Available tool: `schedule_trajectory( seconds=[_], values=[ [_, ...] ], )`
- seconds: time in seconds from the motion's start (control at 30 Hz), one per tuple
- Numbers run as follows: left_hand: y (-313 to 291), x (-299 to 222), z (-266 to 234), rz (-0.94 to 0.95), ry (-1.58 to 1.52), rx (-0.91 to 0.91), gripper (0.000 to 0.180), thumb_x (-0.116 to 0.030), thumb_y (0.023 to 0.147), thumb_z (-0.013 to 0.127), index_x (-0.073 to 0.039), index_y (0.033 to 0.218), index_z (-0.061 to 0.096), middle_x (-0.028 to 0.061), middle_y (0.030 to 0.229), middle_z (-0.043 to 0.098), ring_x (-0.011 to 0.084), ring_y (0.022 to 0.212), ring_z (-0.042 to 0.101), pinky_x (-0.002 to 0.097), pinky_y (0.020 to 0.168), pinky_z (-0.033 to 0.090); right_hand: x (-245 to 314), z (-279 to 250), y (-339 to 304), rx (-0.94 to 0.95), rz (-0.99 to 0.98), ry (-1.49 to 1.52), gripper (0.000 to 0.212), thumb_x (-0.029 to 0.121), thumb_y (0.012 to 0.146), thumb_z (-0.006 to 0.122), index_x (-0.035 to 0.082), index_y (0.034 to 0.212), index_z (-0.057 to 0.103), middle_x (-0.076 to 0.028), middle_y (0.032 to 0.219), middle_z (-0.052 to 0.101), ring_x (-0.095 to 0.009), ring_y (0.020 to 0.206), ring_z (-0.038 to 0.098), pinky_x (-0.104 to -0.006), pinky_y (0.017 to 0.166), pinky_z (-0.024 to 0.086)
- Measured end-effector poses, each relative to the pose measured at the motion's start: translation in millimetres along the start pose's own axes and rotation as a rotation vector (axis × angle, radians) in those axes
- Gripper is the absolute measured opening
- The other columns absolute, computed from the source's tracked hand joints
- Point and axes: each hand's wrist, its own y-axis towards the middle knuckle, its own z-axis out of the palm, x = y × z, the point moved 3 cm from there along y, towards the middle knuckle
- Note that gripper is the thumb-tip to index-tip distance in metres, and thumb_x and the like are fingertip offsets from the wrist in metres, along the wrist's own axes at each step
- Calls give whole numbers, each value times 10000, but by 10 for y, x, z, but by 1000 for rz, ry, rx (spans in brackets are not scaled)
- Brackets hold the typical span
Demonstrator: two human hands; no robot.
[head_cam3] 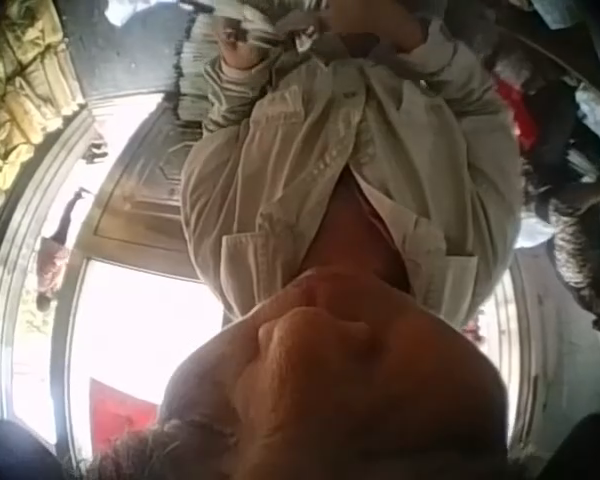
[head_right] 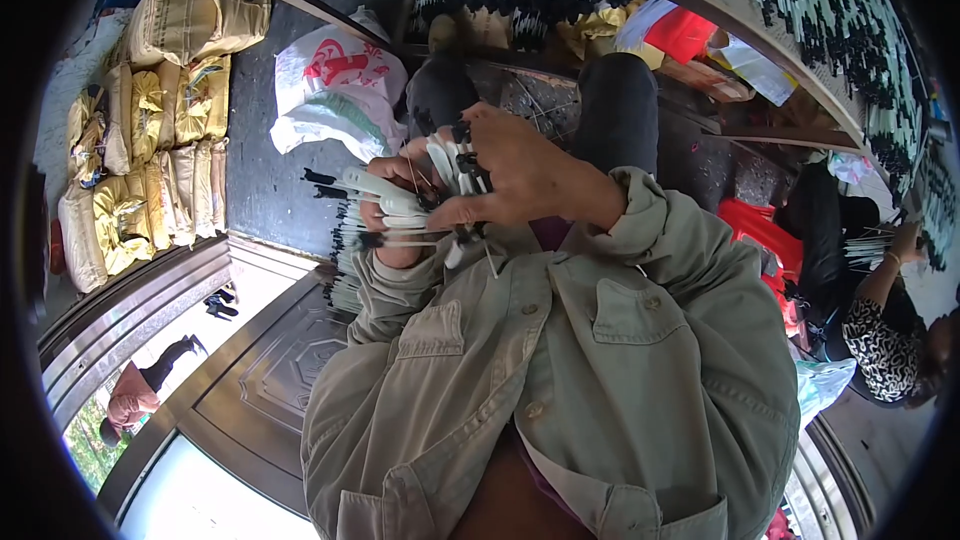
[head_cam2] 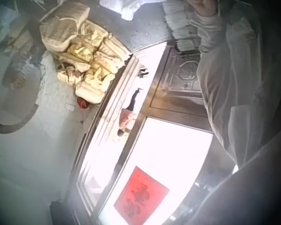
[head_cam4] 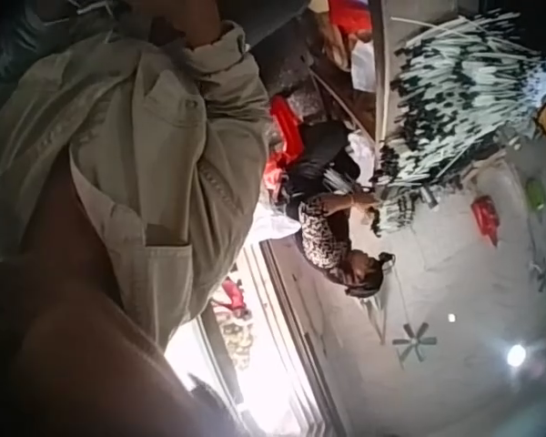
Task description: Assembling brushes by attaching bristles or feathers to metal components and securing them using pliers.
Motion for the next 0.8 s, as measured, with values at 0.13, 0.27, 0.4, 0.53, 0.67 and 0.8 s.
schedule_trajectory(
  seconds=[0.13,0.27,0.4,0.53,0.67,0.8],
  values=[
    [-122,-113,87,-124,29,-17,381,-211,737,708,16,908,455,98,816,540,130,742,525,261,654,437,13,24,-83,-9,-89,48,396,210,697,724,3,1011,599,-54,798,616,-223,796,555,-368,791,385],
    [-51,-242,199,-191,210,91,583,-194,621,824,8,1002,433,78,809,559,113,708,556,242,606,444,-24,22,-139,-43,-91,136,238,205,716,693,46,879,624,-56,811,593,-230,779,540,-387,822,359],
    [-86,-282,117,-230,212,108,386,-210,708,751,8,907,501,66,745,571,109,659,553,237,581,434,118,-53,-30,81,31,186,251,213,688,745,66,802,577,13,809,532,-196,819,535,-339,788,338],
    [-56,-313,174,-357,236,214,346,-339,822,591,-10,725,547,36,672,561,104,604,521,228,557,409,130,5,-6,113,-86,194,206,193,695,730,88,788,578,23,762,514,-166,755,511,-331,810,295],
    [-16,-338,165,-390,290,247,344,-347,832,582,-31,709,525,17,600,505,97,539,467,225,504,364,145,55,-18,63,-106,159,192,201,693,720,94,749,570,11,709,488,-164,685,464,-330,793,289],
    [-25,-333,148,-386,360,241,349,-348,844,575,-46,689,490,5,566,460,86,510,426,233,469,320,200,70,-7,75,-123,126,195,202,682,716,100,709,552,2,690,474,-158,670,454,-325,777,288]
  ],
)
